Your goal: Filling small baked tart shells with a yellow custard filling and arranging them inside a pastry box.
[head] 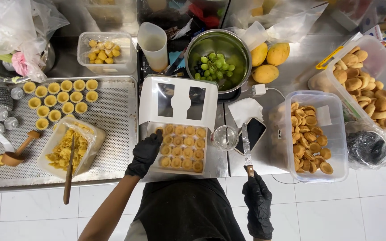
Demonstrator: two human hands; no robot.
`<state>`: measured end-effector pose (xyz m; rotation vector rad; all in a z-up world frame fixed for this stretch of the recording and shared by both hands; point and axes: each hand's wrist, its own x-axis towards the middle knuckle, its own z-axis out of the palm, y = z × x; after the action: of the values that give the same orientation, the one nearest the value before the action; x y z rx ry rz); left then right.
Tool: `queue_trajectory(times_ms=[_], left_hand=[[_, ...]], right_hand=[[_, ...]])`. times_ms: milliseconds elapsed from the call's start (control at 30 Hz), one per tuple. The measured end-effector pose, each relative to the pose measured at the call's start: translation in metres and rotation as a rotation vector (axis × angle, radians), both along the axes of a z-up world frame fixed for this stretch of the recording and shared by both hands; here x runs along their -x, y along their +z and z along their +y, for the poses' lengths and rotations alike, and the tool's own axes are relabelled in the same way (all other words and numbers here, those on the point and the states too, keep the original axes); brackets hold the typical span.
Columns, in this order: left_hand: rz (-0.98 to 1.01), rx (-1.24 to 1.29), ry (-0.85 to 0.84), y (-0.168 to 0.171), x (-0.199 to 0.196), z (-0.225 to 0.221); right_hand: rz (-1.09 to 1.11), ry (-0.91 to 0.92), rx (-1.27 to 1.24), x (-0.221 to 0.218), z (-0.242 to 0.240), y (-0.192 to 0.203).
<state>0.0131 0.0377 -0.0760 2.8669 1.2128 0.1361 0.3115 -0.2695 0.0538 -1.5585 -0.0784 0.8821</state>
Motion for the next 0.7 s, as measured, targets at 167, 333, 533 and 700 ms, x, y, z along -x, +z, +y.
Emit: queue_trajectory(times_ms=[167, 333, 533, 700], left_hand=[[0.020, 0.013, 0.069, -0.034, -0.013, 0.012], [-0.031, 0.007, 0.160, -0.055, -0.019, 0.014], [-0.032, 0.027, 0.107, -0.051, -0.018, 0.007], [0.098, 0.281, 0.191, -0.057, -0.024, 0.010]], right_hand=[[-0.012, 0.007, 0.032, 0.002, 0.004, -0.003], [0.028, -0.040, 0.136, 0.011, 0.011, 0.012], [0.012, -0.032, 0.100, 0.013, 0.003, -0.001], [0.027, -0.048, 0.064, 0.015, 0.005, -0.004]])
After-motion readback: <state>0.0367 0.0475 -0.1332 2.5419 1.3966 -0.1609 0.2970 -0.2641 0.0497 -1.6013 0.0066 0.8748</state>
